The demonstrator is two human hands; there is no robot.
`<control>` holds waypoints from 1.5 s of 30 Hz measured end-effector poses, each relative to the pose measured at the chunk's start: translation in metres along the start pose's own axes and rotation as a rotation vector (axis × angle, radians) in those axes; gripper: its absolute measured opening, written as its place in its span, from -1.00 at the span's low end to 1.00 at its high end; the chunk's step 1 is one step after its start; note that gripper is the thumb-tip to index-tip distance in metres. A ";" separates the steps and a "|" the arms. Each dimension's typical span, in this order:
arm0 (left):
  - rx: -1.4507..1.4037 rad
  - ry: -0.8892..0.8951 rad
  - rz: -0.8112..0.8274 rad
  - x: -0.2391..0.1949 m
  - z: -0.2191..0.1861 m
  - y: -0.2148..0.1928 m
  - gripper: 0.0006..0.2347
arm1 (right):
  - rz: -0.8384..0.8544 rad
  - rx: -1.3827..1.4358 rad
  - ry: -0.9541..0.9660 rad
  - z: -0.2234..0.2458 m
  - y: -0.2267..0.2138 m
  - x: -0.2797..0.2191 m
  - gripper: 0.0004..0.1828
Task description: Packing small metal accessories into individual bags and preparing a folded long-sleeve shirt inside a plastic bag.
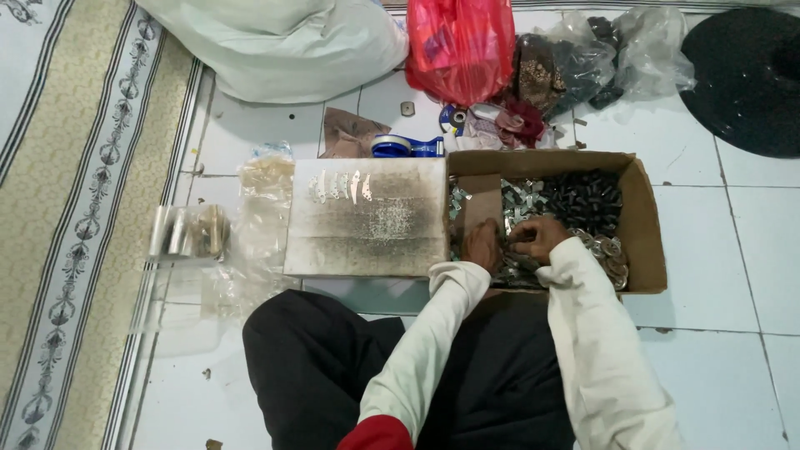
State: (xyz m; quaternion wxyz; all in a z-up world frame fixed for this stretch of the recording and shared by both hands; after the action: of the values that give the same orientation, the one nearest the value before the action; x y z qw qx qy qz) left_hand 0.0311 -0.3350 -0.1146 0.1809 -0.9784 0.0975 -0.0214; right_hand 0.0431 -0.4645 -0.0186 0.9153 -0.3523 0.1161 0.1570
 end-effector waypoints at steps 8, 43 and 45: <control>-0.272 -0.070 -0.109 0.015 -0.020 -0.028 -0.85 | -0.102 0.224 0.065 -0.025 -0.004 0.004 -0.78; -0.545 -0.073 -0.116 -0.011 -0.088 -0.105 -0.81 | 0.030 -0.100 0.245 -0.107 0.022 0.023 -0.66; -0.613 -0.088 -0.093 -0.009 -0.082 -0.103 -0.78 | -0.073 0.191 0.229 -0.092 0.003 0.021 -0.70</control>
State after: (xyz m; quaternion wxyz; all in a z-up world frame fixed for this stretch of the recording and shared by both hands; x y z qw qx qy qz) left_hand 0.0350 -0.2677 -0.0013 -0.1195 -0.9908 0.0465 0.0433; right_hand 0.0522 -0.5207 -0.0939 0.9306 -0.2829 0.2212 0.0707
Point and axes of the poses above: each hand's wrist, its own x-axis towards the middle knuckle, its own y-axis out of the palm, z = x × y, the point moved 8 cm from there along x, towards the middle knuckle, and after that the axes turned 8 degrees about -x, right-handed, at the moved point
